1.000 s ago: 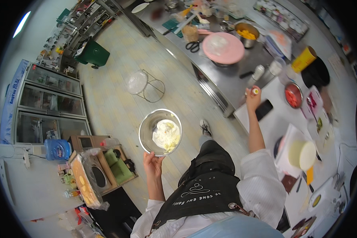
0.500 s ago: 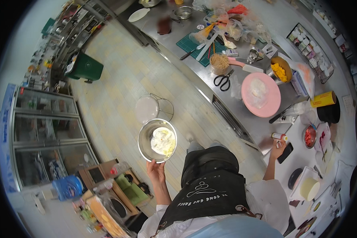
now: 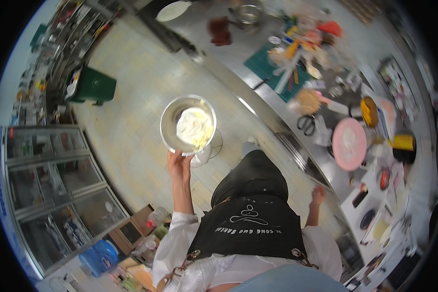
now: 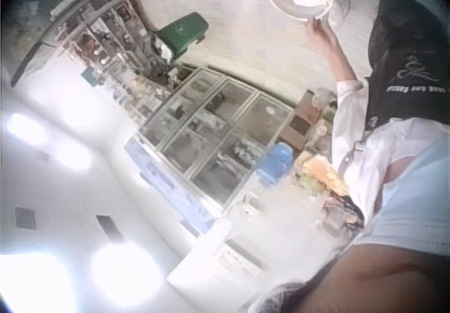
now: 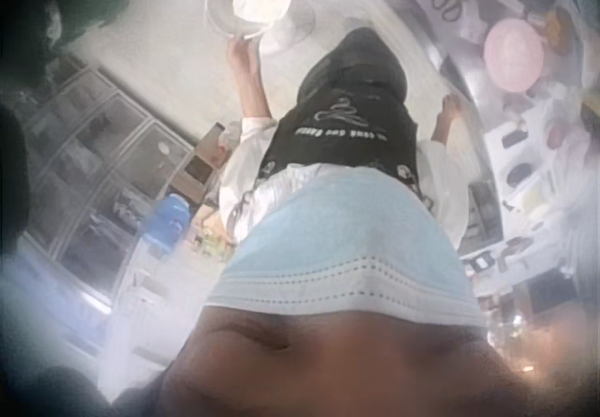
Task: The person adds ingredients to a metal bowl and mixes them with a spatula. They retrieve a small bottle from a refrigerator, pour its contents into the bowl, and continue mixing. The person also washes a spatula at the sink and handles a chocolate bar before resuming mixing.
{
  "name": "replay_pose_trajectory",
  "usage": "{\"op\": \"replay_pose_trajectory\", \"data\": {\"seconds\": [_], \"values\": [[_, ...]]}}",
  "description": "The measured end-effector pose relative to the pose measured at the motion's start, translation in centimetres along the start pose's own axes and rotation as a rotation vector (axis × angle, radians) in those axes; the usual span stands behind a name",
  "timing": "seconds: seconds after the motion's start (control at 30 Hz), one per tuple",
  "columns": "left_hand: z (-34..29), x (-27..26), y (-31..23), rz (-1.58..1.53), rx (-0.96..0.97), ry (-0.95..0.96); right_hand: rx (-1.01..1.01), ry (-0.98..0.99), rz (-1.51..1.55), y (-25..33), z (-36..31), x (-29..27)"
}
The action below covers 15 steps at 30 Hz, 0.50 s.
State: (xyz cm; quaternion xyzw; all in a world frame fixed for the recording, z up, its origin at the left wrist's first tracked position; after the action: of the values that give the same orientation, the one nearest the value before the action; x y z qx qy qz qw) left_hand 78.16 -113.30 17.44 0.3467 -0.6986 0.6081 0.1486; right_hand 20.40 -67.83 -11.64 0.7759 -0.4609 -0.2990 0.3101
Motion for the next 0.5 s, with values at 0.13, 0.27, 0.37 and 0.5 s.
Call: {"op": "replay_pose_trajectory", "data": {"seconds": [0.13,0.27,0.37,0.5], "values": [[12.1,2.1,0.0,0.049,0.038,0.089,0.055,0.470,-0.165,12.8,-15.6,27.6],[23.0,3.3,-1.9,-0.057,0.096,0.073,-0.119,0.890,-0.504,19.8,-18.3,46.8],[29.7,4.7,-4.9,-0.109,0.146,0.016,-0.110,1.075,-0.669,23.6,-19.0,58.8],[37.2,2.1,-9.7,-0.126,0.264,-0.115,-0.070,1.326,-0.891,27.9,-20.9,75.5]]}}
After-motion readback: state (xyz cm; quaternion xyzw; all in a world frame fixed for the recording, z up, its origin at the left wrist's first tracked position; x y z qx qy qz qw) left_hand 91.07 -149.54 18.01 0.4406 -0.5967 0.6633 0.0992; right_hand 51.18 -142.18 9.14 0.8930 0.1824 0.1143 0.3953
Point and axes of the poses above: each hand's wrist, its own z-axis towards the middle knuckle, its own x-axis out of the palm, y = z × x, the point moved 7 cm from there along z, towards the middle knuckle, and after that the axes turned 10 degrees about x, right-handed, at the moved point
